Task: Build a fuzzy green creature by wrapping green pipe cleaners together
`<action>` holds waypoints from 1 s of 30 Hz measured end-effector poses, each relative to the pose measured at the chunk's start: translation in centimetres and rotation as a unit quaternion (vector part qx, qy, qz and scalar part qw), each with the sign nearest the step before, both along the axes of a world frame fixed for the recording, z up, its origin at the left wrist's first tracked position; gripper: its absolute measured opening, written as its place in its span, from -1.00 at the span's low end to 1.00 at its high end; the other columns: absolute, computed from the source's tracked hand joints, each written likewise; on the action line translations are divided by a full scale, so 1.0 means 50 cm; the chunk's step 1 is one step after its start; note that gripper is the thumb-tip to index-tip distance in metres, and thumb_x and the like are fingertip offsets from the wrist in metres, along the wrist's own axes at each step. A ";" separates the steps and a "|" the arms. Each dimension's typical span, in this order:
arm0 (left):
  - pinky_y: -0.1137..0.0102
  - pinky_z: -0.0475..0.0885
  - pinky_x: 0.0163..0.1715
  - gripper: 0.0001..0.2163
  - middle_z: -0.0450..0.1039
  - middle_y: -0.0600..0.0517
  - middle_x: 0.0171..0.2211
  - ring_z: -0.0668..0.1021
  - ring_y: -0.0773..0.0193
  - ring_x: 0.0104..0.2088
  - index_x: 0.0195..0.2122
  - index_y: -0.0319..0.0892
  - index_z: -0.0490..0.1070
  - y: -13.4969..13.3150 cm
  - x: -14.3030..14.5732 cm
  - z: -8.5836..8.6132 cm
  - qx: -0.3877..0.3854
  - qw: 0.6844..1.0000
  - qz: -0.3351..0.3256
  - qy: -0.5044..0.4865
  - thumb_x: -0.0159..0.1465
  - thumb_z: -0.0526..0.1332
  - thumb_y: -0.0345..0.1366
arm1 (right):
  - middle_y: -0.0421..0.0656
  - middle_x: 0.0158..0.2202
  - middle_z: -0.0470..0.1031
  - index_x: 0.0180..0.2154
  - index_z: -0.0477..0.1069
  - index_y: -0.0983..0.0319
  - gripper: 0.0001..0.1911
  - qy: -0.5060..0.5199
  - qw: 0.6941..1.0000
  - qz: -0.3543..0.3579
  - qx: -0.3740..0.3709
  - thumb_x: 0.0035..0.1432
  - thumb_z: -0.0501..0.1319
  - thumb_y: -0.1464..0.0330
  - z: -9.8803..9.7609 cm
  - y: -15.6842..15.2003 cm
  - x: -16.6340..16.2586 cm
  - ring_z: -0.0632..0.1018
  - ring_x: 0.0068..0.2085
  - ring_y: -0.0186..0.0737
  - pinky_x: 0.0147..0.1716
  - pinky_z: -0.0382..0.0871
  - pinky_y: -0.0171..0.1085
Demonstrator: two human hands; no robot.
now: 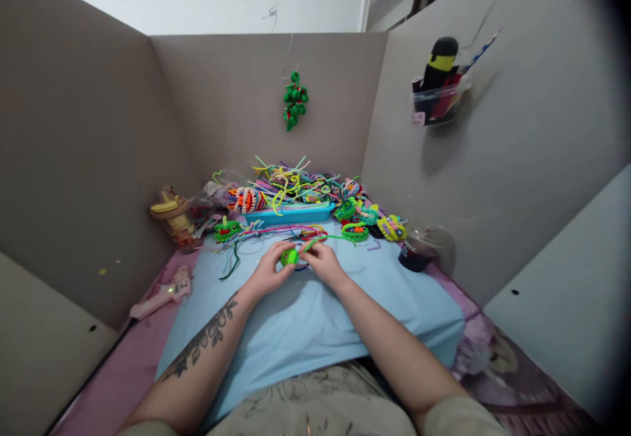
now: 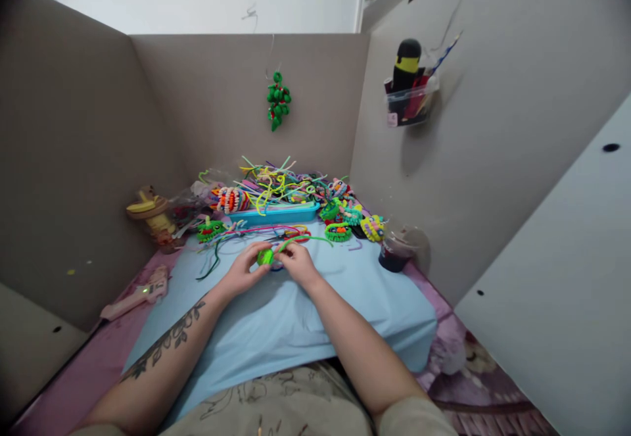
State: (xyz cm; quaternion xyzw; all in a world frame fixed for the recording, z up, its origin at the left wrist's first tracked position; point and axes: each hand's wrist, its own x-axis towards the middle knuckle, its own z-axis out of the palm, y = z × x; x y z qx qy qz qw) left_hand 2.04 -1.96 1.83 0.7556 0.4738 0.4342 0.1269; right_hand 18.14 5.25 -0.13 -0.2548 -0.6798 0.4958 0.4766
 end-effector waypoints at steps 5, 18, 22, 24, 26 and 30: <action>0.18 0.36 -0.02 -0.66 0.35 -0.14 -0.06 0.43 0.12 -0.02 -0.03 -0.18 0.31 0.003 0.008 -0.002 0.006 1.000 0.012 -0.005 0.13 0.18 -0.36 | -0.19 -0.41 0.42 -0.44 0.45 0.25 -0.92 0.008 1.000 -0.004 0.025 -0.06 0.23 0.36 -0.002 -0.001 -0.003 0.44 -0.36 -0.29 -0.33 0.31 -0.32; 0.21 0.35 -0.05 -0.56 0.34 -0.09 -0.09 0.43 0.14 -0.07 -0.03 -0.18 0.18 -0.004 0.015 -0.010 0.003 0.996 0.088 0.016 0.02 0.16 -0.44 | -0.16 -0.41 0.45 -0.51 0.43 0.25 -0.95 -0.012 0.996 -0.017 0.086 -0.06 0.23 0.39 0.018 -0.016 -0.007 0.45 -0.34 -0.28 -0.36 0.30 -0.34; 0.23 0.36 -0.08 -0.55 0.32 -0.08 -0.09 0.42 0.15 -0.07 -0.02 -0.16 0.15 -0.006 0.013 -0.011 0.004 0.996 0.095 -0.002 0.02 0.15 -0.45 | -0.17 -0.41 0.47 -0.44 0.44 0.25 -0.90 -0.028 0.997 -0.045 0.054 -0.04 0.22 0.35 0.012 -0.013 -0.007 0.43 -0.38 -0.29 -0.40 0.27 -0.34; 0.23 0.35 -0.06 -0.55 0.31 -0.08 -0.09 0.42 0.15 -0.06 -0.02 -0.16 0.16 -0.006 0.013 -0.011 0.001 0.996 0.086 0.001 0.03 0.15 -0.45 | -0.21 -0.47 0.43 -0.43 0.43 0.25 -0.88 -0.042 0.998 -0.039 0.023 -0.03 0.21 0.32 0.008 -0.012 -0.009 0.38 -0.46 -0.33 -0.45 0.24 -0.36; 0.22 0.34 -0.06 -0.56 0.31 -0.09 -0.08 0.42 0.14 -0.05 -0.02 -0.16 0.16 -0.006 0.013 -0.012 -0.004 0.997 0.077 0.004 0.04 0.16 -0.44 | -0.25 -0.52 0.39 -0.43 0.41 0.25 -0.87 -0.041 0.999 -0.032 0.003 -0.03 0.20 0.31 0.004 -0.012 -0.011 0.35 -0.49 -0.35 -0.47 0.23 -0.36; 0.23 0.36 -0.06 -0.58 0.31 -0.08 -0.08 0.41 0.15 -0.05 -0.02 -0.14 0.16 -0.005 0.014 -0.015 -0.005 0.998 0.070 -0.003 0.08 0.19 -0.36 | -0.27 -0.55 0.36 -0.42 0.39 0.26 -0.83 -0.025 0.999 -0.030 -0.014 -0.03 0.20 0.28 0.003 -0.012 -0.013 0.35 -0.51 -0.36 -0.48 0.23 -0.37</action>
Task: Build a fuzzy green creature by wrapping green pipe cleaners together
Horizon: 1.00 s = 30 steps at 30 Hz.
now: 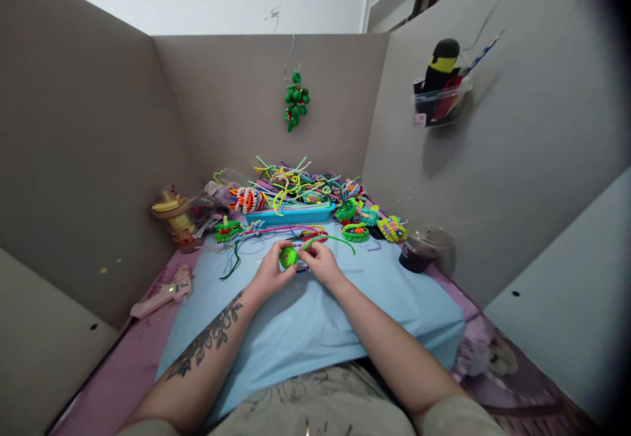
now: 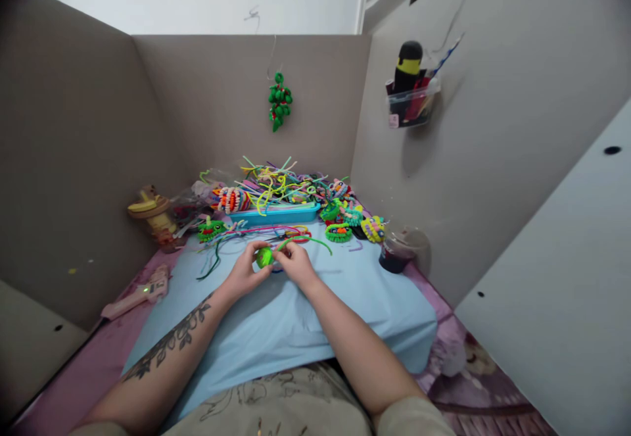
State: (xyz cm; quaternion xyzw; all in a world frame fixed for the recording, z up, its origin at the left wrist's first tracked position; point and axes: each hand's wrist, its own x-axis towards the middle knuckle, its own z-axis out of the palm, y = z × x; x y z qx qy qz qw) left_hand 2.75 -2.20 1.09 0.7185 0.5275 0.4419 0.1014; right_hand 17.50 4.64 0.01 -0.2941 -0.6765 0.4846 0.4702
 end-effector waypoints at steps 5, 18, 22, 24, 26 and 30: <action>0.21 0.37 -0.08 -0.61 0.33 -0.08 -0.11 0.43 0.16 -0.08 -0.04 -0.14 0.16 0.007 -0.008 -0.006 -0.011 0.999 0.026 -0.015 0.09 0.20 -0.34 | -0.25 -0.54 0.34 -0.47 0.38 0.25 -0.84 -0.040 0.996 -0.052 0.056 -0.02 0.21 0.28 0.009 0.002 0.007 0.34 -0.47 -0.33 -0.46 0.23 -0.36; 0.24 0.38 -0.13 -0.62 0.34 -0.07 -0.13 0.45 0.17 -0.12 -0.06 -0.14 0.17 0.004 -0.027 0.014 0.044 0.989 0.139 -0.021 0.09 0.20 -0.31 | -0.19 -0.40 0.30 0.00 0.28 0.26 -0.58 0.004 0.943 -0.306 0.133 0.07 0.14 0.32 0.009 0.044 0.071 0.32 -0.38 -0.25 -0.26 0.26 -0.25; 0.25 0.39 -0.12 -0.62 0.33 -0.09 -0.10 0.44 0.17 -0.10 -0.04 -0.15 0.17 0.000 -0.025 0.014 0.045 0.991 0.127 -0.008 0.11 0.19 -0.32 | -0.11 -0.37 0.34 -0.35 0.47 0.25 -0.83 -0.030 0.934 -0.323 0.153 0.05 0.14 0.35 0.009 0.064 0.090 0.37 -0.36 -0.21 -0.29 0.28 -0.22; 0.24 0.39 -0.13 -0.61 0.34 -0.09 -0.10 0.45 0.17 -0.10 -0.04 -0.15 0.17 0.001 -0.025 0.012 0.035 0.992 0.123 0.003 0.10 0.19 -0.32 | -0.10 -0.36 0.36 -0.38 0.49 0.25 -0.84 -0.003 0.941 -0.303 0.148 0.04 0.16 0.34 0.013 0.062 0.090 0.39 -0.34 -0.21 -0.32 0.31 -0.23; 0.22 0.40 -0.12 -0.60 0.36 -0.09 -0.10 0.46 0.16 -0.11 -0.04 -0.16 0.17 0.002 -0.024 0.008 0.018 0.994 0.106 0.008 0.09 0.20 -0.33 | -0.11 -0.37 0.39 -0.37 0.51 0.24 -0.84 0.036 0.955 -0.258 0.138 0.03 0.19 0.32 0.019 0.053 0.085 0.42 -0.34 -0.21 -0.33 0.32 -0.24; 0.20 0.39 -0.07 -0.57 0.36 -0.10 -0.06 0.46 0.15 -0.06 -0.01 -0.15 0.16 0.003 -0.019 0.000 -0.011 0.999 0.034 -0.005 0.09 0.22 -0.34 | -0.18 -0.46 0.43 -0.41 0.52 0.20 -0.86 0.074 0.983 -0.129 0.107 0.04 0.19 0.33 0.027 0.035 0.069 0.43 -0.41 -0.27 -0.37 0.35 -0.26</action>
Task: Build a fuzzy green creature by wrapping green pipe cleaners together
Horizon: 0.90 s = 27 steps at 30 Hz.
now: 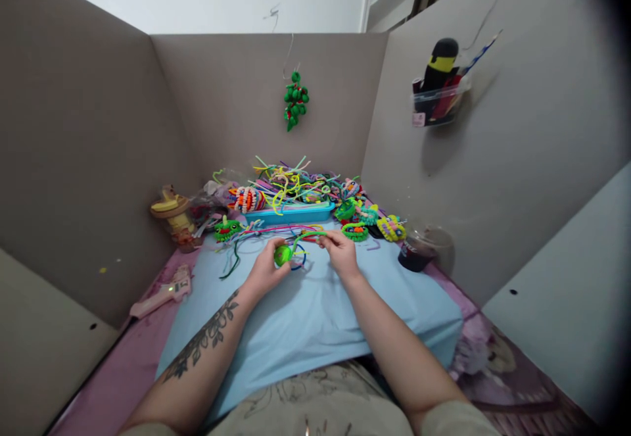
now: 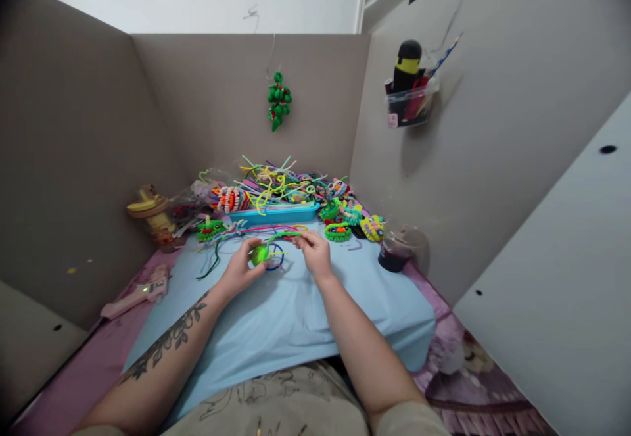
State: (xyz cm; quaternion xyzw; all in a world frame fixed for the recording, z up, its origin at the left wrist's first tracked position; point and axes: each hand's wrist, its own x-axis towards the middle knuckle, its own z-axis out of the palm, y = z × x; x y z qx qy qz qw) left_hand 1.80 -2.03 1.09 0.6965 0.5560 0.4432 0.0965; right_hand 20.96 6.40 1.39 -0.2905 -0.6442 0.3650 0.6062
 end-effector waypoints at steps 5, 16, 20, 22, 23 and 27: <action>0.21 0.41 -0.08 -0.55 0.35 -0.13 -0.04 0.45 0.14 -0.02 0.02 -0.15 0.15 -0.009 0.009 0.005 -0.021 0.998 -0.052 -0.005 0.10 0.22 -0.34 | -0.17 -0.46 0.45 -0.42 0.53 0.19 -0.87 -0.030 0.997 0.068 -0.016 0.02 0.21 0.32 -0.004 -0.005 -0.014 0.44 -0.44 -0.27 -0.45 0.35 -0.29; 0.18 0.36 -0.02 -0.55 0.35 -0.10 -0.03 0.43 0.14 -0.01 0.03 -0.14 0.17 -0.012 0.010 0.011 0.045 0.996 -0.044 0.064 0.09 0.17 -0.43 | -0.22 -0.51 0.45 -0.32 0.50 0.20 -0.82 -0.158 0.969 0.186 -0.024 0.09 0.14 0.32 -0.018 -0.033 -0.032 0.38 -0.69 -0.41 -0.65 0.28 -0.37; 0.16 0.35 0.00 -0.54 0.35 -0.10 -0.02 0.42 0.13 0.00 0.04 -0.13 0.16 -0.011 0.010 0.011 0.057 0.995 -0.028 0.079 0.09 0.17 -0.45 | -0.32 -0.67 0.37 -0.24 0.43 0.21 -0.81 -0.158 0.957 0.232 -0.071 0.10 0.11 0.36 -0.021 -0.035 -0.034 0.44 -0.66 -0.35 -0.59 0.32 -0.38; 0.15 0.35 0.00 -0.53 0.35 -0.10 -0.02 0.42 0.13 0.01 0.04 -0.13 0.16 -0.010 0.010 0.009 0.054 0.995 -0.025 0.082 0.09 0.17 -0.45 | -0.28 -0.59 0.44 -0.24 0.40 0.21 -0.82 -0.151 0.958 0.234 -0.069 0.06 0.15 0.36 -0.025 -0.033 -0.036 0.49 -0.58 -0.33 -0.52 0.36 -0.37; 0.15 0.34 0.00 -0.53 0.34 -0.11 -0.01 0.42 0.13 0.01 0.04 -0.13 0.15 -0.009 0.009 0.008 0.053 0.995 -0.025 0.085 0.09 0.17 -0.45 | -0.25 -0.53 0.47 -0.26 0.40 0.22 -0.83 -0.147 0.960 0.228 -0.062 0.04 0.17 0.36 -0.028 -0.032 -0.037 0.51 -0.53 -0.32 -0.49 0.38 -0.36; 0.13 0.34 0.01 -0.52 0.33 -0.12 0.00 0.41 0.11 0.02 0.05 -0.13 0.15 -0.007 0.007 0.003 0.058 0.993 -0.030 0.100 0.09 0.18 -0.45 | -0.21 -0.43 0.51 -0.34 0.41 0.23 -0.88 -0.148 0.966 0.207 -0.036 -0.01 0.20 0.40 -0.036 -0.022 -0.039 0.54 -0.41 -0.29 -0.39 0.39 -0.34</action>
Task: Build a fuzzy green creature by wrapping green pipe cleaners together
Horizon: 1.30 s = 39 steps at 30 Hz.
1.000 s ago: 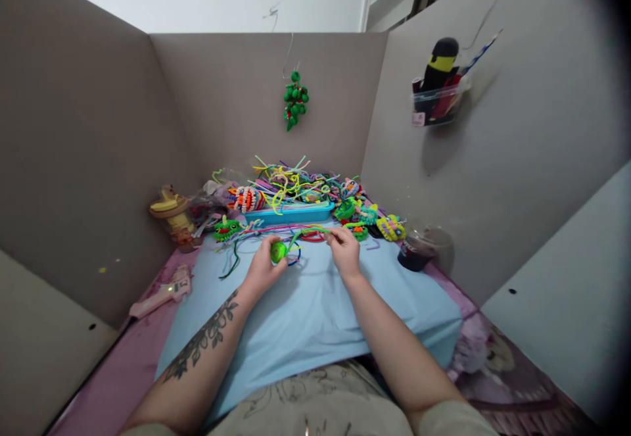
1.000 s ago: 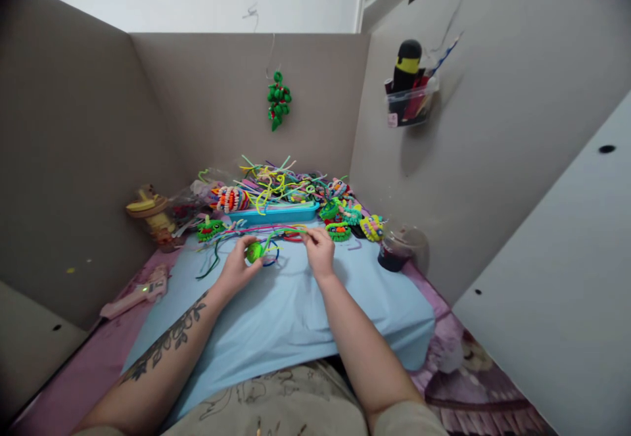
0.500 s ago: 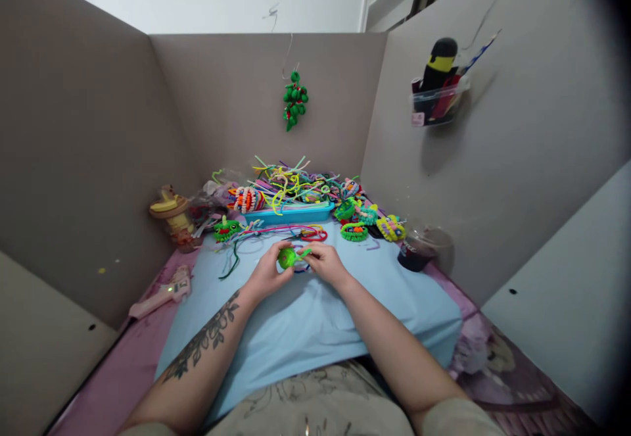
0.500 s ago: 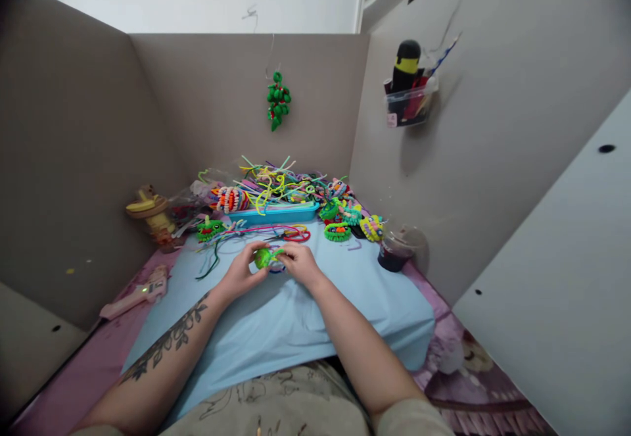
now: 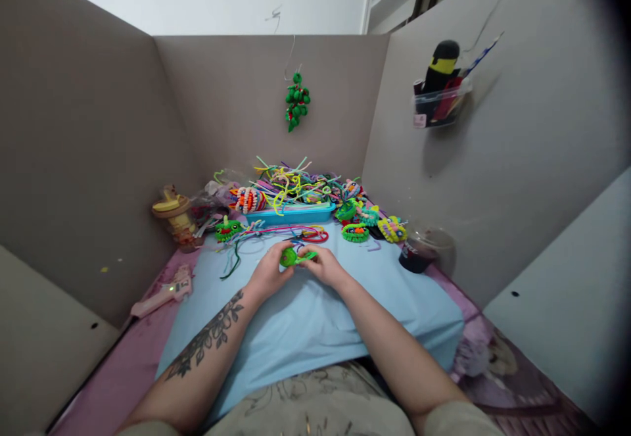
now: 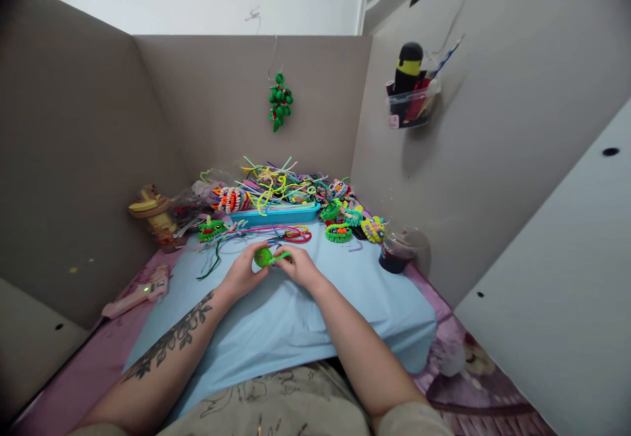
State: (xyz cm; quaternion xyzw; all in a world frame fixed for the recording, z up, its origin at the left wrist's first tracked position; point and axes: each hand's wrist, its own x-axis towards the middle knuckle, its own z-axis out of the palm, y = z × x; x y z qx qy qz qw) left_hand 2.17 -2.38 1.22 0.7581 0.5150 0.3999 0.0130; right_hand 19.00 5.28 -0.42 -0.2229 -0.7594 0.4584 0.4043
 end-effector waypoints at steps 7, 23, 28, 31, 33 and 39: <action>0.15 0.35 0.00 -0.52 0.33 -0.13 0.01 0.41 0.12 0.03 0.05 -0.14 0.15 -0.001 0.005 -0.002 0.003 1.000 0.001 0.011 0.09 0.18 -0.44 | -0.37 -0.75 0.34 -0.36 0.33 0.21 -0.91 -0.005 0.994 0.015 -0.105 0.00 0.15 0.40 -0.001 -0.004 0.000 0.37 -0.71 -0.40 -0.65 0.22 -0.44; 0.12 0.37 -0.02 -0.54 0.33 -0.16 0.00 0.42 0.08 0.03 0.06 -0.15 0.14 0.000 0.007 -0.002 0.048 0.998 0.001 0.041 0.12 0.18 -0.42 | -0.29 -0.47 0.38 -0.29 0.22 0.19 -0.67 0.082 0.979 0.041 -0.184 -0.16 0.26 0.37 0.003 -0.013 -0.020 0.48 -0.50 -0.34 -0.63 0.31 -0.43; 0.13 0.39 -0.03 -0.54 0.34 -0.18 -0.01 0.42 0.08 0.03 0.07 -0.18 0.14 0.004 0.007 -0.009 0.073 0.995 -0.006 0.074 0.12 0.14 -0.46 | -0.28 -0.51 0.38 -0.37 0.30 0.21 -0.73 0.096 0.975 0.009 -0.203 -0.23 0.25 0.40 0.002 -0.009 -0.020 0.39 -0.54 -0.38 -0.60 0.30 -0.41; 0.13 0.39 -0.03 -0.54 0.34 -0.18 -0.02 0.41 0.08 0.03 0.06 -0.18 0.15 0.005 0.008 -0.011 0.075 0.994 -0.002 0.074 0.11 0.14 -0.48 | -0.26 -0.44 0.39 -0.32 0.30 0.21 -0.66 0.106 0.971 0.000 -0.213 -0.26 0.26 0.40 0.003 -0.010 -0.020 0.40 -0.53 -0.39 -0.61 0.29 -0.40; 0.13 0.39 -0.03 -0.53 0.34 -0.17 -0.02 0.41 0.08 0.03 0.07 -0.17 0.14 0.006 0.008 -0.011 0.075 0.995 0.007 0.067 0.10 0.14 -0.48 | -0.27 -0.36 0.38 -0.24 0.25 0.18 -0.55 0.115 0.971 -0.022 -0.208 -0.29 0.26 0.43 0.002 -0.009 -0.021 0.39 -0.56 -0.43 -0.63 0.26 -0.42; 0.15 0.39 -0.04 -0.53 0.35 -0.14 -0.05 0.44 0.10 -0.02 0.05 -0.18 0.15 0.009 0.005 -0.013 0.067 0.996 0.061 0.010 0.10 0.18 -0.45 | -0.34 -0.40 0.33 -0.30 0.12 0.15 -0.52 0.093 0.966 -0.090 -0.224 -0.34 0.24 0.47 -0.002 -0.006 -0.029 0.40 -0.62 -0.43 -0.65 0.24 -0.41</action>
